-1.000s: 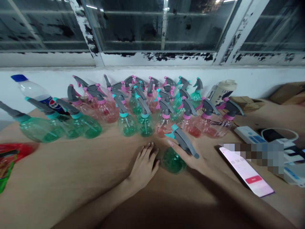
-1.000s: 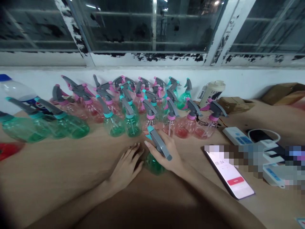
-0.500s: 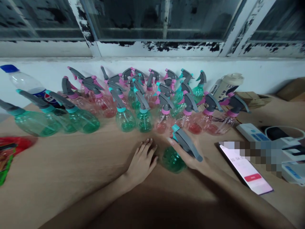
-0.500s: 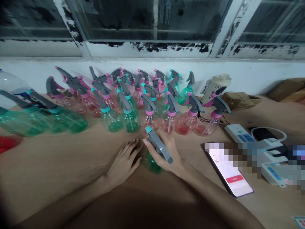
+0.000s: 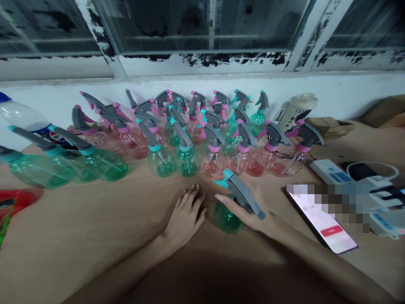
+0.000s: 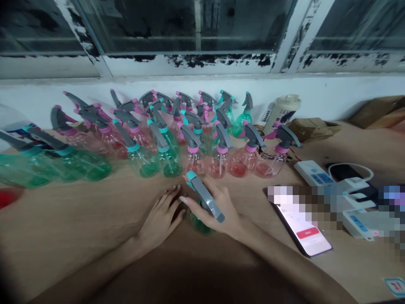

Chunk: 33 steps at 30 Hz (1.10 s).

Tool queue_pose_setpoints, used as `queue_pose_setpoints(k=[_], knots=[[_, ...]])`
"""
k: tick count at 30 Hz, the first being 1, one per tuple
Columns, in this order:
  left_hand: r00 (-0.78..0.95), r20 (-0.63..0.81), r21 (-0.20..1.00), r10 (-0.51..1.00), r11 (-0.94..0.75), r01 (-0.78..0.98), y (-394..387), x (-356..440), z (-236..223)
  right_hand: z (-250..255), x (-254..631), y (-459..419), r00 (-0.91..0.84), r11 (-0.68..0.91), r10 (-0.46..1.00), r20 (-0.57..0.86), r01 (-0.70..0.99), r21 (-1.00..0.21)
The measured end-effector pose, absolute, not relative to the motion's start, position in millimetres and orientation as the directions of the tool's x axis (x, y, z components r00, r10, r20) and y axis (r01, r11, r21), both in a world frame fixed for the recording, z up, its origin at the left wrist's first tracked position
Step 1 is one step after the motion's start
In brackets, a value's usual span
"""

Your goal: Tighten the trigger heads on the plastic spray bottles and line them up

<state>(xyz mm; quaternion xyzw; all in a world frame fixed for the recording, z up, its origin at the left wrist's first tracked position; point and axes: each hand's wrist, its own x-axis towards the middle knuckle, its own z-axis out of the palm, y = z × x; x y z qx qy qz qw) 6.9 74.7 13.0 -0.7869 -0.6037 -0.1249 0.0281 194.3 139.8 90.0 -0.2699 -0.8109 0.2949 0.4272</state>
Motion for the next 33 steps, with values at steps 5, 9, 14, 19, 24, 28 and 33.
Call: queue_pose_setpoints(k=[5, 9, 14, 19, 24, 28, 33], knots=[[0.231, 0.240, 0.168, 0.943, -0.275, 0.947, 73.2, 5.0, 15.2, 91.7, 194.2, 139.2, -0.478, 0.676, 0.700, 0.530, 0.205, -0.708], [0.234, 0.223, 0.365, 0.946, -0.304, 0.880, 64.7, 7.3, 26.2, 87.1, 192.7, 136.9, -0.452, 0.620, 0.744, 0.492, 0.194, -0.760], [0.228, 0.221, 0.471, 0.948, -0.309, 0.826, 45.7, 16.2, 41.3, 82.3, 183.1, 131.6, -0.401, 0.580, 0.774, 0.489, 0.141, -0.802], [0.135, 0.237, 0.479, 0.962, -0.236, 0.846, 37.9, 18.5, 50.7, 86.6, 152.9, 122.2, -0.427, 0.603, 0.721, 0.546, -0.001, -0.798], [0.000, 0.242, 0.496, 0.970, -0.124, 0.859, 28.5, 1.2, 58.6, 87.1, 118.7, 114.1, -0.522, 0.632, 0.621, 0.585, -0.110, -0.767], [-0.071, 0.336, 0.430, 0.939, -0.086, 0.899, 12.3, -31.2, 57.0, 81.5, 111.4, 110.3, -0.647, 0.635, 0.565, 0.512, -0.055, -0.770], [-0.312, 0.468, 0.424, 0.827, 0.099, 0.900, 11.6, -84.3, 47.1, 73.0, 120.9, 108.6, -0.688, 0.632, 0.582, 0.433, 0.049, -0.773]])
